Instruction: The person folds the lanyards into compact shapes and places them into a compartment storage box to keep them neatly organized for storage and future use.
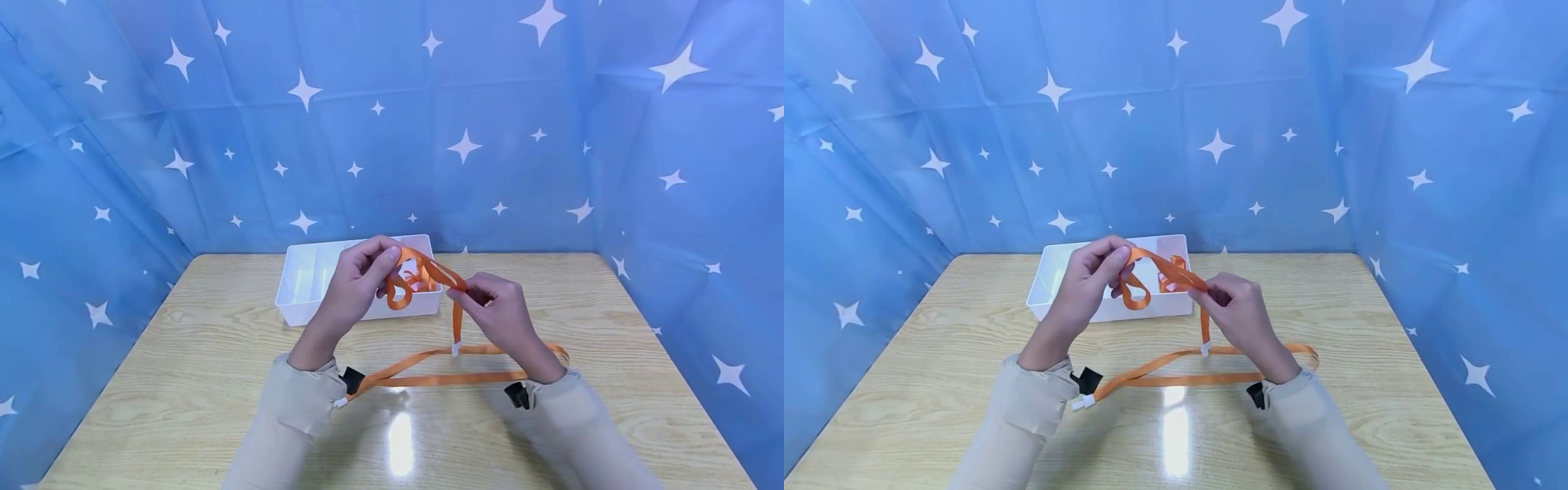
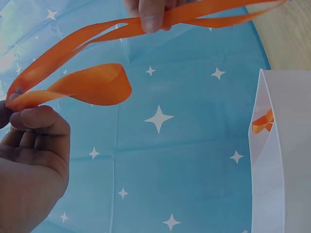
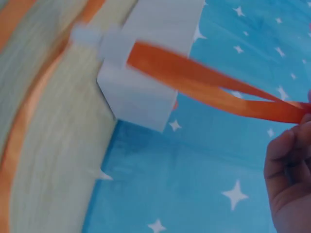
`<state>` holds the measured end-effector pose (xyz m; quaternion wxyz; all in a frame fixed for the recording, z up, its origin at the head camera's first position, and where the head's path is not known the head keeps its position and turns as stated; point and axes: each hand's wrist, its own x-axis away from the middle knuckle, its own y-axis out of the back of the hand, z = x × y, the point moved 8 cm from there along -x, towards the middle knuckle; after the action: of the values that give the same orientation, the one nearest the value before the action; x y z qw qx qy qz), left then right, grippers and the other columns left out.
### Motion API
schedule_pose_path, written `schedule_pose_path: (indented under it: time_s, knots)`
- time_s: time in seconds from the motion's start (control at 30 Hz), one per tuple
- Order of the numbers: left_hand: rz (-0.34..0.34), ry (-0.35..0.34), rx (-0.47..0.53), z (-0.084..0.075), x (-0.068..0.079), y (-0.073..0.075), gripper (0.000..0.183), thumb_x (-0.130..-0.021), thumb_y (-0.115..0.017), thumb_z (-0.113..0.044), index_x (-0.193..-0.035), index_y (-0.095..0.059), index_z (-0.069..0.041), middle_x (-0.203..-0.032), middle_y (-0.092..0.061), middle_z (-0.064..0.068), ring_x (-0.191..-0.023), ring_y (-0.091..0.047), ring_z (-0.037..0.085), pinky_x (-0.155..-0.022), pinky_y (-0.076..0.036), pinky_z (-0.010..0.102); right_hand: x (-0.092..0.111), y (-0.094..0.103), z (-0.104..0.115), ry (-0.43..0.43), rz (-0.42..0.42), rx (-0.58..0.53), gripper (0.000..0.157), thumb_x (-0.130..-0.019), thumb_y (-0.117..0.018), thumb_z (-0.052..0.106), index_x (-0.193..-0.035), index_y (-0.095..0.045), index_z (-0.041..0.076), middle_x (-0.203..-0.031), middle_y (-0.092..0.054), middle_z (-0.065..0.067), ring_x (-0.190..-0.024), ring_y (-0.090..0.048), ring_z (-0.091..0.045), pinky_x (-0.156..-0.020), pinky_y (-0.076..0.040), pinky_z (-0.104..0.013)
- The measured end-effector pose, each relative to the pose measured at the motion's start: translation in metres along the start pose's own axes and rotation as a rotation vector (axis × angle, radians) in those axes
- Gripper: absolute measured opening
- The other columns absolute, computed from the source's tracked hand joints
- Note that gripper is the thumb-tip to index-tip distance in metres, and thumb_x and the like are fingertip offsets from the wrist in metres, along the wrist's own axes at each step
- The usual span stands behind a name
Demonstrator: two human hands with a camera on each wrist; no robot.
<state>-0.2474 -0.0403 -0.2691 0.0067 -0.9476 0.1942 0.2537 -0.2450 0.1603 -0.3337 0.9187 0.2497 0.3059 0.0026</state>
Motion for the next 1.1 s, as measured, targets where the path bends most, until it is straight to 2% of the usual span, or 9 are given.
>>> schedule_pose_path:
  time_s: [0.17, 0.33, 0.47, 0.6, 0.67, 0.83, 0.97, 1.1]
  knots:
    - [-0.067, 0.003, 0.003, -0.001, 0.000, 0.006, 0.020, -0.104, -0.049, -0.012, -0.099, -0.059, 0.003, -0.076, -0.049, 0.010, -0.058, -0.042, 0.019, -0.051, -0.037, 0.026, 0.000, 0.003, 0.005, 0.088, -0.012, 0.101, 0.007, -0.084, -0.079, 0.003, -0.085, -0.075, 0.008, -0.066, -0.055, 0.006, -0.053, -0.043, -0.011, -0.044, -0.038, -0.023]
    - [-0.101, -0.002, 0.006, -0.001, 0.001, 0.010, 0.020, -0.104, -0.049, -0.013, -0.097, -0.059, 0.003, -0.076, -0.049, 0.010, -0.058, -0.041, 0.020, -0.051, -0.038, 0.024, 0.002, 0.004, 0.010, 0.150, -0.031, 0.220, 0.008, -0.084, -0.078, 0.001, -0.089, -0.075, 0.006, -0.065, -0.052, 0.005, -0.054, -0.041, -0.008, -0.045, -0.037, -0.022]
    - [-0.109, 0.003, -0.007, 0.000, 0.003, 0.013, 0.020, -0.104, -0.050, -0.013, -0.096, -0.059, 0.003, -0.075, -0.047, 0.010, -0.059, -0.041, 0.020, -0.051, -0.038, 0.025, 0.002, 0.007, 0.014, 0.197, -0.075, 0.366, 0.007, -0.084, -0.078, 0.002, -0.091, -0.075, 0.003, -0.067, -0.057, 0.000, -0.054, -0.042, -0.008, -0.047, -0.039, -0.023]
    - [-0.081, 0.028, -0.024, 0.004, 0.006, 0.013, 0.018, -0.102, -0.053, -0.014, -0.097, -0.061, 0.002, -0.073, -0.046, 0.009, -0.059, -0.042, 0.020, -0.050, -0.037, 0.027, 0.000, 0.013, 0.017, 0.205, -0.137, 0.418, 0.004, -0.086, -0.075, 0.003, -0.087, -0.074, -0.001, -0.065, -0.056, -0.004, -0.053, -0.042, -0.009, -0.046, -0.038, -0.025]
    - [-0.055, 0.050, -0.031, 0.007, 0.007, 0.011, 0.016, -0.101, -0.056, -0.013, -0.097, -0.063, 0.001, -0.072, -0.049, 0.009, -0.058, -0.044, 0.019, -0.050, -0.039, 0.027, -0.001, 0.019, 0.017, 0.193, -0.182, 0.401, 0.006, -0.087, -0.073, 0.002, -0.082, -0.073, -0.001, -0.063, -0.054, -0.003, -0.052, -0.042, -0.009, -0.046, -0.038, -0.025]
    - [0.043, 0.110, -0.062, 0.016, 0.011, 0.004, 0.013, -0.098, -0.060, -0.010, -0.093, -0.067, -0.001, -0.072, -0.055, 0.012, -0.059, -0.048, 0.019, -0.052, -0.042, 0.026, -0.006, 0.033, 0.014, 0.146, -0.303, 0.273, 0.026, -0.090, -0.063, -0.001, -0.065, -0.062, 0.004, -0.056, -0.048, -0.001, -0.049, -0.041, -0.011, -0.048, -0.034, -0.022]
    - [0.137, 0.155, -0.081, 0.028, 0.015, -0.004, 0.012, -0.098, -0.060, -0.010, -0.092, -0.068, -0.003, -0.073, -0.055, 0.012, -0.060, -0.046, 0.018, -0.052, -0.037, 0.027, -0.008, 0.043, 0.009, 0.049, -0.383, 0.139, 0.027, -0.092, -0.055, -0.002, -0.066, -0.064, 0.002, -0.053, -0.049, -0.003, -0.046, -0.040, -0.010, -0.046, -0.031, -0.020]
    - [0.183, 0.175, -0.078, 0.035, 0.019, -0.010, 0.011, -0.098, -0.061, -0.010, -0.094, -0.068, -0.004, -0.075, -0.055, 0.015, -0.061, -0.044, 0.019, -0.053, -0.034, 0.026, -0.010, 0.048, 0.004, -0.079, -0.418, 0.047, 0.023, -0.093, -0.054, -0.002, -0.076, -0.069, -0.004, -0.057, -0.054, -0.004, -0.045, -0.040, -0.010, -0.045, -0.031, -0.020]
